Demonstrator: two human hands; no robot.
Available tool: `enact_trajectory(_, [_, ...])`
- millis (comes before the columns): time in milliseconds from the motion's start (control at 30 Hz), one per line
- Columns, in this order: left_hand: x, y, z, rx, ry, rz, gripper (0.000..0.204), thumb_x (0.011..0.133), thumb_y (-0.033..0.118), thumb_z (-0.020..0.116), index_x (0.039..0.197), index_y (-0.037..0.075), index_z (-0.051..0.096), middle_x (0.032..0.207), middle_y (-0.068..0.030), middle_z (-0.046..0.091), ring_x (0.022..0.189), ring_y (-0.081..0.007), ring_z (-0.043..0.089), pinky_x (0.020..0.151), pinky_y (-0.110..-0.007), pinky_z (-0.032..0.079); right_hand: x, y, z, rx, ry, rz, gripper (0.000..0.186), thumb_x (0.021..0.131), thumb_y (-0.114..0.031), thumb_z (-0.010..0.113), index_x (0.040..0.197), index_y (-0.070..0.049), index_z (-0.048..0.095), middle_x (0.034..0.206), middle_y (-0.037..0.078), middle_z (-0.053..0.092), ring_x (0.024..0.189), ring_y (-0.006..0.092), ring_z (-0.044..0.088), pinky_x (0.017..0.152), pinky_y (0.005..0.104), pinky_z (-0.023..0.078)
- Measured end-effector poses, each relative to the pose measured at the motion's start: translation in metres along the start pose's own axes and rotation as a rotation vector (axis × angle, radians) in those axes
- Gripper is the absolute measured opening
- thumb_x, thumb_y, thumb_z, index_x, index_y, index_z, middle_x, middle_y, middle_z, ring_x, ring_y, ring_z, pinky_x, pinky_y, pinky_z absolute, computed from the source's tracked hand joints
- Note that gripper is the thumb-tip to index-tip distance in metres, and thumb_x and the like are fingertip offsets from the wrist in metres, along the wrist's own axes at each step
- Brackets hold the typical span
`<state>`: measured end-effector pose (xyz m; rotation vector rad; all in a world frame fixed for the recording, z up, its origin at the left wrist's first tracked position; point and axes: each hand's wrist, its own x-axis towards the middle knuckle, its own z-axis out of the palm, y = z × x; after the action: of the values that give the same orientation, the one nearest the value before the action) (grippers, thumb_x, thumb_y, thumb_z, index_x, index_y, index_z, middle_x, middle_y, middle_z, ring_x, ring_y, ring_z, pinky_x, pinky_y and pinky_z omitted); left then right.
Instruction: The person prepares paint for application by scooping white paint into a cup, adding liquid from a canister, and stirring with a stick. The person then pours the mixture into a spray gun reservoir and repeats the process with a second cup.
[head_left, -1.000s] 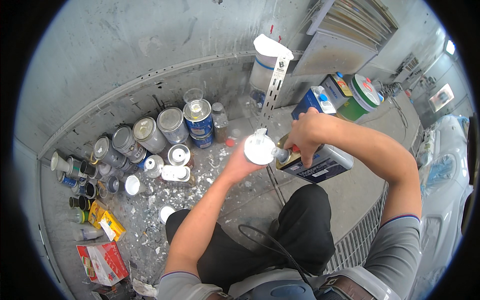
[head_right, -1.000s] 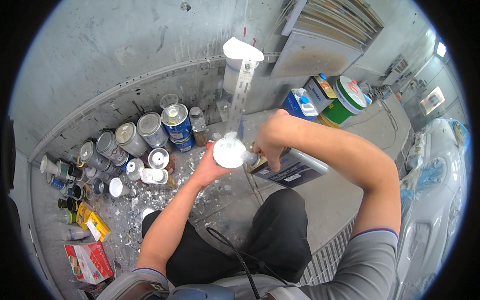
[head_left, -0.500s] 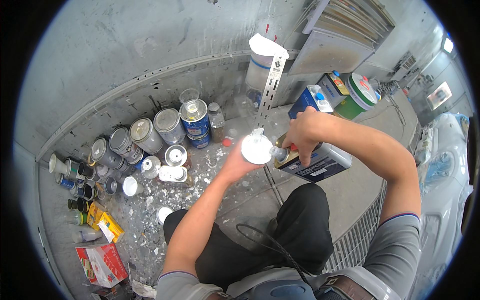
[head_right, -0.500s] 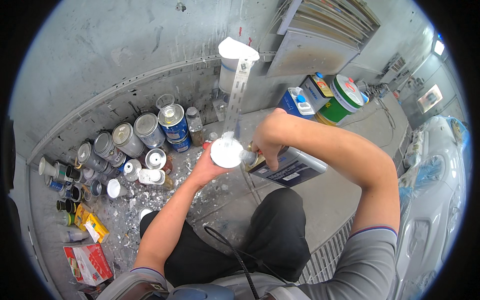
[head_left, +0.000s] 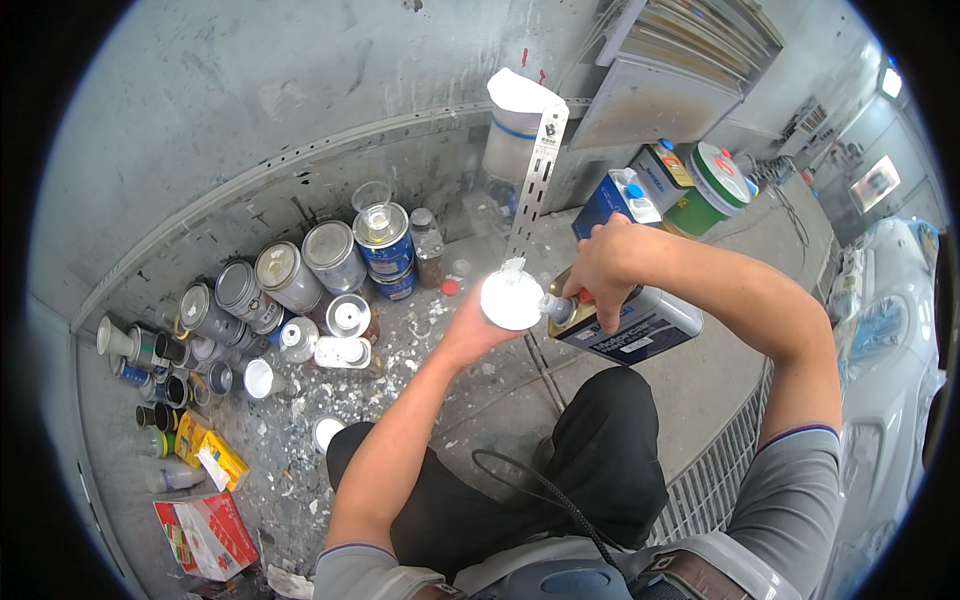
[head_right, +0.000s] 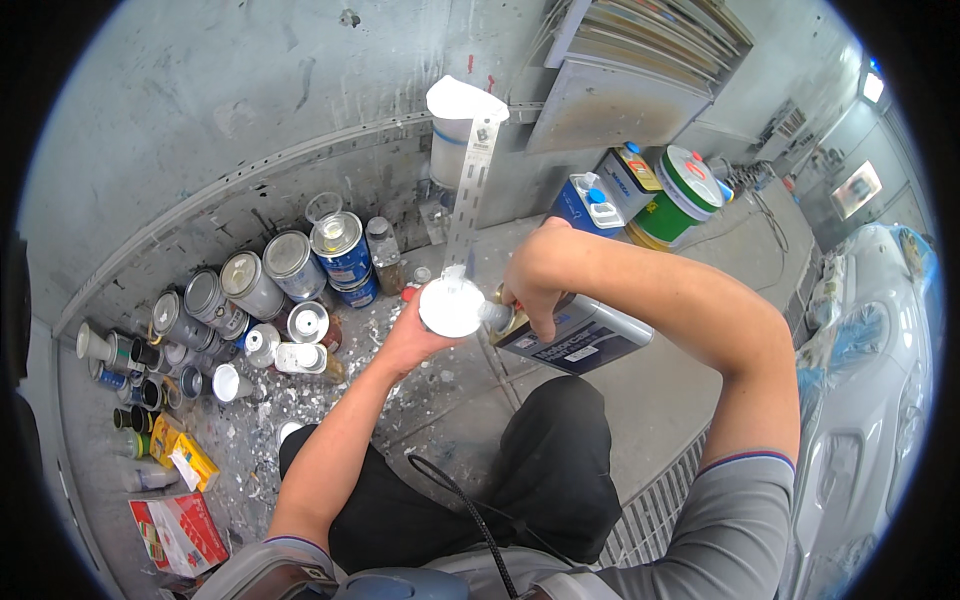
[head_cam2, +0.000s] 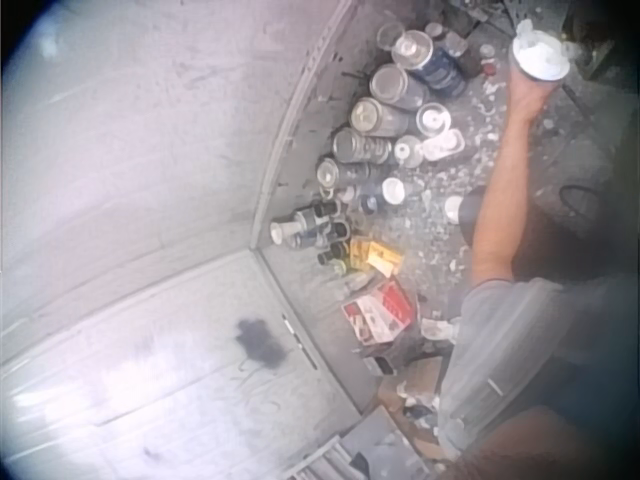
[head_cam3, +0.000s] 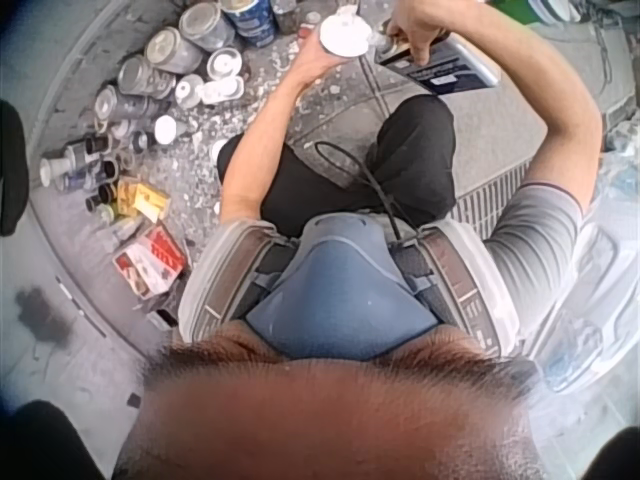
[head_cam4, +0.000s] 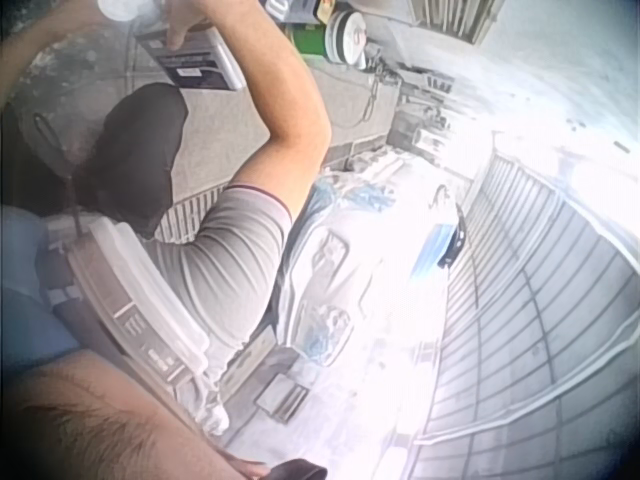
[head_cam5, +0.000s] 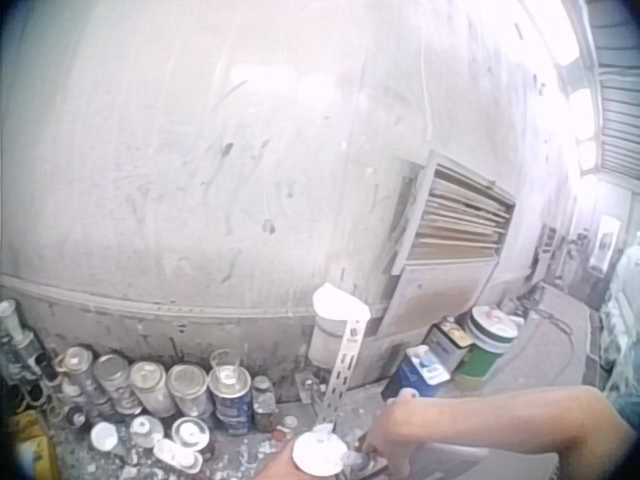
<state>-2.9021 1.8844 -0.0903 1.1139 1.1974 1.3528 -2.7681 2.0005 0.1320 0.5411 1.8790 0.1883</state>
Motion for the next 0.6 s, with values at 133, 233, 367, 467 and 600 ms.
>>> enact_trajectory(133, [0.003, 0.004, 0.005, 0.006, -0.007, -0.023, 0.095, 0.071, 0.009, 0.097, 0.153, 0.004, 0.049, 0.144, -0.0101, 0.064, 0.134, -0.0225, 0.06, 0.114, -0.039, 0.048, -0.003, 0.003, 0.008, 0.029, 0.035, -0.004, 0.093, 0.07, -0.054, 0.092, 0.155, -0.036, 0.059, 0.136, -0.003, 0.073, 0.129, 0.0271, 0.065, 0.098, 0.0497, 0.044])
enact_trajectory(233, [0.004, 0.001, 0.007, -0.011, -0.005, -0.017, 0.094, 0.072, 0.011, 0.097, 0.153, 0.004, 0.049, 0.145, -0.0103, 0.063, 0.134, -0.0226, 0.06, 0.114, -0.039, 0.048, -0.007, 0.009, 0.02, 0.081, 0.128, -0.022, 0.095, 0.07, -0.054, 0.092, 0.156, -0.038, 0.058, 0.138, 0.004, 0.07, 0.13, 0.0319, 0.062, 0.099, 0.0502, 0.044])
enact_trajectory(367, [0.005, -0.003, 0.014, -0.052, 0.041, 0.006, 0.093, 0.074, 0.012, 0.096, 0.153, 0.003, 0.048, 0.146, -0.0103, 0.063, 0.134, -0.0225, 0.06, 0.114, -0.039, 0.048, -0.01, 0.025, 0.075, 0.244, 0.38, -0.055, 0.096, 0.071, -0.055, 0.092, 0.158, -0.04, 0.055, 0.143, 0.015, 0.061, 0.13, 0.038, 0.057, 0.102, 0.0513, 0.044])
enact_trajectory(467, [0.009, -0.001, 0.015, -0.001, 0.08, 0.021, 0.097, 0.072, 0.004, 0.096, 0.155, 0.005, 0.045, 0.146, -0.0085, 0.062, 0.135, -0.0215, 0.06, 0.114, -0.038, 0.049, 0.004, 0.032, 0.129, 0.414, 0.566, -0.028, 0.095, 0.073, -0.057, 0.09, 0.159, -0.041, 0.053, 0.145, 0.018, 0.055, 0.131, 0.0402, 0.054, 0.103, 0.0525, 0.044])
enact_trajectory(600, [0.004, -0.006, 0.011, -0.056, 0.109, 0.057, 0.094, 0.075, 0.01, 0.096, 0.154, 0.002, 0.046, 0.145, -0.011, 0.062, 0.133, -0.0228, 0.061, 0.113, -0.038, 0.048, 0.046, 0.033, 0.172, 0.738, 0.69, 0.083, 0.097, 0.074, -0.062, 0.087, 0.161, -0.041, 0.05, 0.144, 0.018, 0.055, 0.132, 0.0421, 0.054, 0.104, 0.0542, 0.044])
